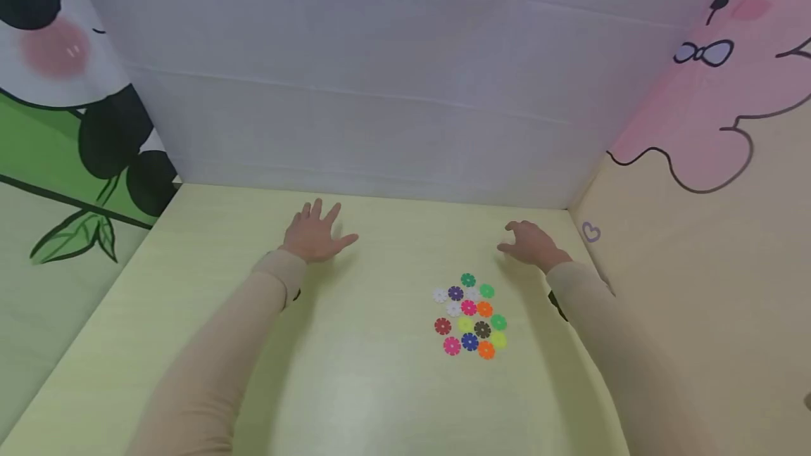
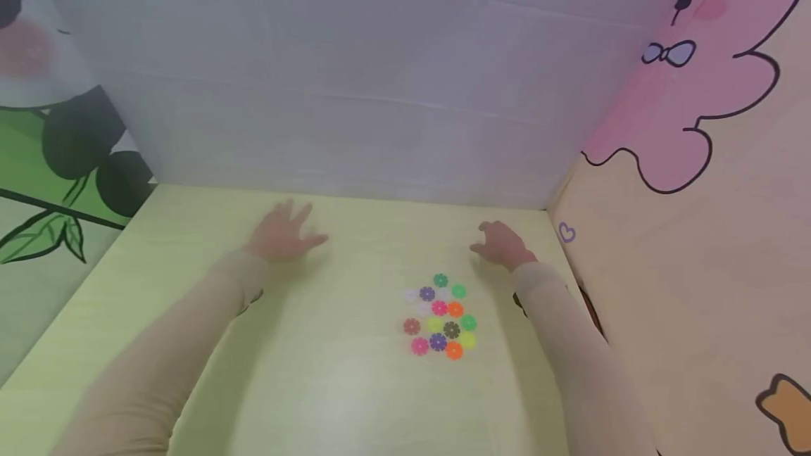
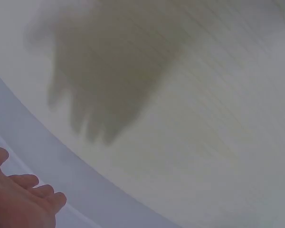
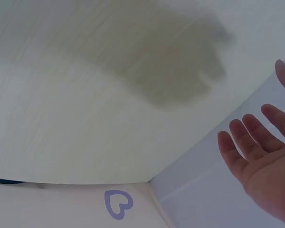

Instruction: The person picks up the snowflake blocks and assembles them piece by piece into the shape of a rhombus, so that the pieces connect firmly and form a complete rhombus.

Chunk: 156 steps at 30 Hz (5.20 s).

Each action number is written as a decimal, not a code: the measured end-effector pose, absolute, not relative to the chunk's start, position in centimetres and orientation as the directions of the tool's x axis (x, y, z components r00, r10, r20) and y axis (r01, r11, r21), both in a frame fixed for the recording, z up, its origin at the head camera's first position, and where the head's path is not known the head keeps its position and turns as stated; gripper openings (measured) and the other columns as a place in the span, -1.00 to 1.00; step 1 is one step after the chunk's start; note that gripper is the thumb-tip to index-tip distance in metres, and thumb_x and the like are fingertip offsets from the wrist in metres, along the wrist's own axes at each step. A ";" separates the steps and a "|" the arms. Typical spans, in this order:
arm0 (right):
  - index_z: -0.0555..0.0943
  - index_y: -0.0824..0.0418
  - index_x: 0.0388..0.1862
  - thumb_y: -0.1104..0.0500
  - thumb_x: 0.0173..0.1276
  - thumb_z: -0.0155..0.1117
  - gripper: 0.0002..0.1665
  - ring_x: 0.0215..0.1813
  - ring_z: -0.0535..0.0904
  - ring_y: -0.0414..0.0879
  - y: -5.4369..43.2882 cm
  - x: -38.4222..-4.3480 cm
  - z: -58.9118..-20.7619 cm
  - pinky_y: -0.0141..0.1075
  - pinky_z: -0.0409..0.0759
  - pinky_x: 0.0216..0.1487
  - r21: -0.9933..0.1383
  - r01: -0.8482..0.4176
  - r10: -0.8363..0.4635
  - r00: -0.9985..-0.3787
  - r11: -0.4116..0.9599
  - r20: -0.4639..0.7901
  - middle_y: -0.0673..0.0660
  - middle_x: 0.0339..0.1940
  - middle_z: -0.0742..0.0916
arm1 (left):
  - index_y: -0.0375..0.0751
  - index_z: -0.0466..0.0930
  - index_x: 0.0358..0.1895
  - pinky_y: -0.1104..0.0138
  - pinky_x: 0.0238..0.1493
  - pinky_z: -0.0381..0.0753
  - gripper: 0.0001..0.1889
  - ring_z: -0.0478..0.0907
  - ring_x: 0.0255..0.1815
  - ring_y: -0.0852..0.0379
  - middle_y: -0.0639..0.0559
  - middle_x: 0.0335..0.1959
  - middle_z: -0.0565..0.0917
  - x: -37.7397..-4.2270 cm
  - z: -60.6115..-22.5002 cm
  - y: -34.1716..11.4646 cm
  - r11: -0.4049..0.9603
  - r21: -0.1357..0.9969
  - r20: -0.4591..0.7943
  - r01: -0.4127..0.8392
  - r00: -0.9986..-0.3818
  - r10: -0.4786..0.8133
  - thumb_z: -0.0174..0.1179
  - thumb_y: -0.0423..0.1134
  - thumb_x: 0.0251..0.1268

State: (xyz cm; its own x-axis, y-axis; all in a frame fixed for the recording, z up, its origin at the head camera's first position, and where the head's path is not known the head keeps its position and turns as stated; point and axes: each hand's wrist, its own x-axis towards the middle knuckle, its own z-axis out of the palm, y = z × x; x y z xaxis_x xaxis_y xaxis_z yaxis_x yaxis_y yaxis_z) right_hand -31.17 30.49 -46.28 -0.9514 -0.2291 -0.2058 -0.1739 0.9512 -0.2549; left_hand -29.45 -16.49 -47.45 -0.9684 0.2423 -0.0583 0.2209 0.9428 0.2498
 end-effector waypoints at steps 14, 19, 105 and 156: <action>0.46 0.37 0.21 -0.03 0.35 0.25 -0.38 0.20 0.41 0.24 27.8 -29.7 -48.7 0.06 0.32 0.19 -0.300 -0.221 -0.290 -0.934 0.928 -0.210 0.32 0.14 0.57 | -0.12 0.01 0.51 -0.12 0.31 0.00 0.02 -0.04 0.40 -0.41 -0.41 0.44 0.00 -29.5 -50.7 -11.4 0.899 0.332 -0.044 0.284 -0.948 0.316 -0.18 0.53 0.14; 0.48 0.33 0.20 -0.03 0.33 0.27 -0.39 0.20 0.42 0.22 26.8 -29.1 -49.0 0.07 0.35 0.17 -0.353 -0.185 -0.275 -0.935 0.917 -0.223 0.30 0.14 0.57 | -0.19 0.11 0.47 -0.10 0.28 0.08 -0.04 0.13 0.35 -0.35 -0.36 0.38 0.19 -28.5 -50.4 -9.4 0.884 0.347 -0.021 0.313 -0.940 0.341 -0.05 0.44 0.18; 0.69 0.16 -0.22 0.12 0.18 0.45 -0.79 -0.23 0.55 -0.06 25.4 -27.3 -51.7 -0.21 0.55 -0.19 -0.637 0.011 -0.187 -0.952 0.771 -0.243 0.02 -0.30 0.68 | -0.12 0.69 -0.32 0.24 -0.20 0.51 -0.88 0.51 -0.32 0.16 0.17 -0.42 0.60 -24.5 -54.6 0.1 0.531 0.823 -0.022 0.203 -0.922 0.386 0.38 -0.24 0.05; 0.69 0.09 -0.31 0.15 0.22 0.41 -0.92 -0.32 0.65 -0.10 17.7 -23.7 -51.5 -0.29 0.60 -0.28 -0.797 -0.237 -0.326 -0.944 0.556 0.054 -0.07 -0.36 0.71 | -0.27 0.73 -0.24 0.30 -0.42 0.51 -0.74 0.58 -0.36 0.00 0.03 -0.44 0.71 -23.7 -54.0 -4.4 0.227 0.973 -0.084 -0.040 -0.978 0.189 0.38 -0.14 0.13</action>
State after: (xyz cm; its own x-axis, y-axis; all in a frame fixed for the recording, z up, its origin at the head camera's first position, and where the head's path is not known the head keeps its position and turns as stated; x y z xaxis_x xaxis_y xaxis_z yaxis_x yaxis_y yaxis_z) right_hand -23.69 17.66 -51.49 -0.9439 -0.3258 0.0537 -0.2372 0.5560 -0.7966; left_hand -23.72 -4.43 -54.02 -0.9783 0.1894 -0.0843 -0.0398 0.2273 0.9730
